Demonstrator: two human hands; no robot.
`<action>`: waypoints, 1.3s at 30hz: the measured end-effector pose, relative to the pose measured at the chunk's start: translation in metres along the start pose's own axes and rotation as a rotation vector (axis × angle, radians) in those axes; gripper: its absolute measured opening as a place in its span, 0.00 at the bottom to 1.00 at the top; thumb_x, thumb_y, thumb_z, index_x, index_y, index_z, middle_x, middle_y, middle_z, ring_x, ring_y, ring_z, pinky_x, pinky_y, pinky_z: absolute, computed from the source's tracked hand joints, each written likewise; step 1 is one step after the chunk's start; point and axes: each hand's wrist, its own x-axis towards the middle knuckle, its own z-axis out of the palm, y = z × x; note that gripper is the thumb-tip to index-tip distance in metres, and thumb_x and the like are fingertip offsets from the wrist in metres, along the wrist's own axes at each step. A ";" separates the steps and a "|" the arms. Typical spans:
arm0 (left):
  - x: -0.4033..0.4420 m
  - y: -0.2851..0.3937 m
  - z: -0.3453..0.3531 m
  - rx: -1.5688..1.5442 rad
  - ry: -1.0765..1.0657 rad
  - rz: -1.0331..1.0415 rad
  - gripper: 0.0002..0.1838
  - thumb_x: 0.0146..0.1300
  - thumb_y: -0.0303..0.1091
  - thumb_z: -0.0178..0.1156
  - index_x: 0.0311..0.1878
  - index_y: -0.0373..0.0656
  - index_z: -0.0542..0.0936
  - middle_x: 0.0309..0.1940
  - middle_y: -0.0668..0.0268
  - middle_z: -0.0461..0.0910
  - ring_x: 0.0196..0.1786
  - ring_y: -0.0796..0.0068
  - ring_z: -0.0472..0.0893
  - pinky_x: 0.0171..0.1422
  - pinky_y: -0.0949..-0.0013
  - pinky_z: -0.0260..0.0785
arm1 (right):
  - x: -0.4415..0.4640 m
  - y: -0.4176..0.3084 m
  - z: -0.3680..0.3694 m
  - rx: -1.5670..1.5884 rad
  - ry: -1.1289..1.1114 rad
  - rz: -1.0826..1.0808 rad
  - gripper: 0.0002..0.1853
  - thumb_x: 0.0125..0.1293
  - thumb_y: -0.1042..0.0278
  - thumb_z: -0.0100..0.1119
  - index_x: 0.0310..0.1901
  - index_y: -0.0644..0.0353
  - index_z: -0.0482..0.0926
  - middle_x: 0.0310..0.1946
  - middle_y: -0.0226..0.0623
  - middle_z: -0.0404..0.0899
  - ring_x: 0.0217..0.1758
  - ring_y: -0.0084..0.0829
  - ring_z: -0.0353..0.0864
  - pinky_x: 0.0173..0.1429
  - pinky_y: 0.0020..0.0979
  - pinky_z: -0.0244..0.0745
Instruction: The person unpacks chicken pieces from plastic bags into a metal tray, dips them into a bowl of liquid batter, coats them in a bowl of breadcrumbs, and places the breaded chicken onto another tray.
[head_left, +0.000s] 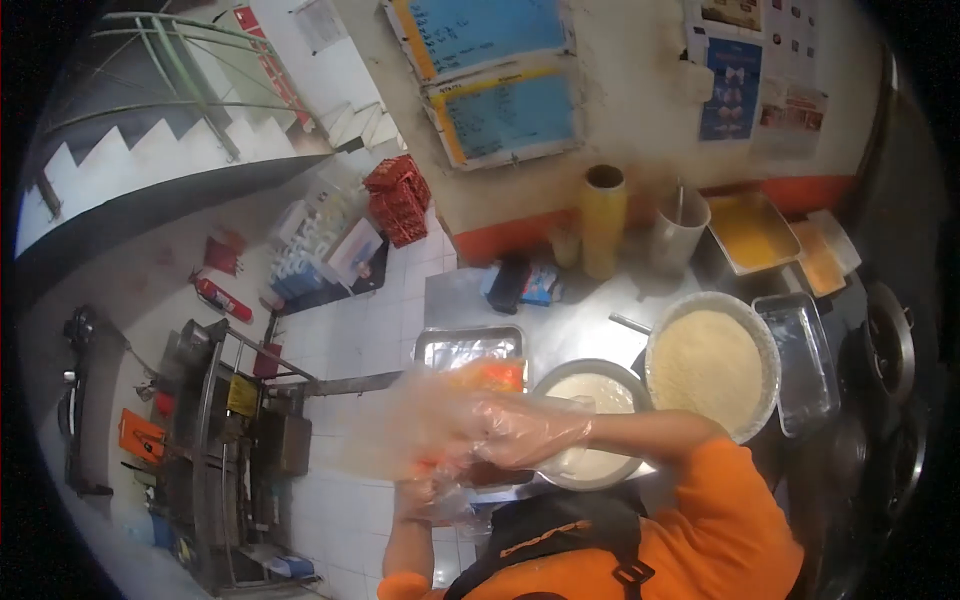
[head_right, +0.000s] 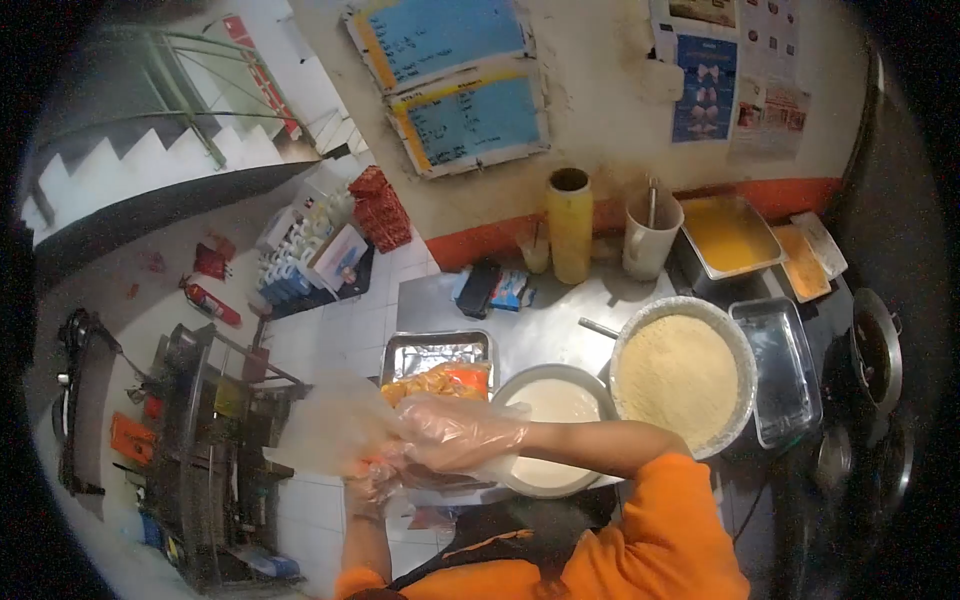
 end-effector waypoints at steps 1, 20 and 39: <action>0.003 0.005 0.002 0.033 -0.079 -0.006 0.22 0.61 0.36 0.74 0.56 0.37 0.81 0.52 0.59 0.83 0.50 0.66 0.84 0.55 0.63 0.78 | -0.002 0.009 -0.004 0.048 -0.123 0.040 0.21 0.76 0.50 0.52 0.51 0.64 0.80 0.43 0.54 0.78 0.49 0.56 0.77 0.56 0.50 0.71; 0.022 0.122 0.008 0.755 -0.988 0.023 0.21 0.72 0.40 0.64 0.64 0.43 0.80 0.60 0.57 0.82 0.60 0.57 0.81 0.67 0.63 0.70 | -0.023 -0.096 -0.086 0.054 -0.572 0.168 0.30 0.82 0.42 0.42 0.47 0.66 0.79 0.39 0.58 0.80 0.41 0.58 0.78 0.50 0.47 0.76; -0.025 0.035 -0.051 1.064 0.170 0.003 0.23 0.66 0.44 0.71 0.60 0.44 0.81 0.52 0.60 0.86 0.53 0.59 0.84 0.58 0.62 0.76 | 0.008 -0.057 -0.024 0.201 -0.052 0.156 0.09 0.74 0.64 0.59 0.44 0.60 0.83 0.33 0.47 0.83 0.34 0.50 0.82 0.41 0.42 0.79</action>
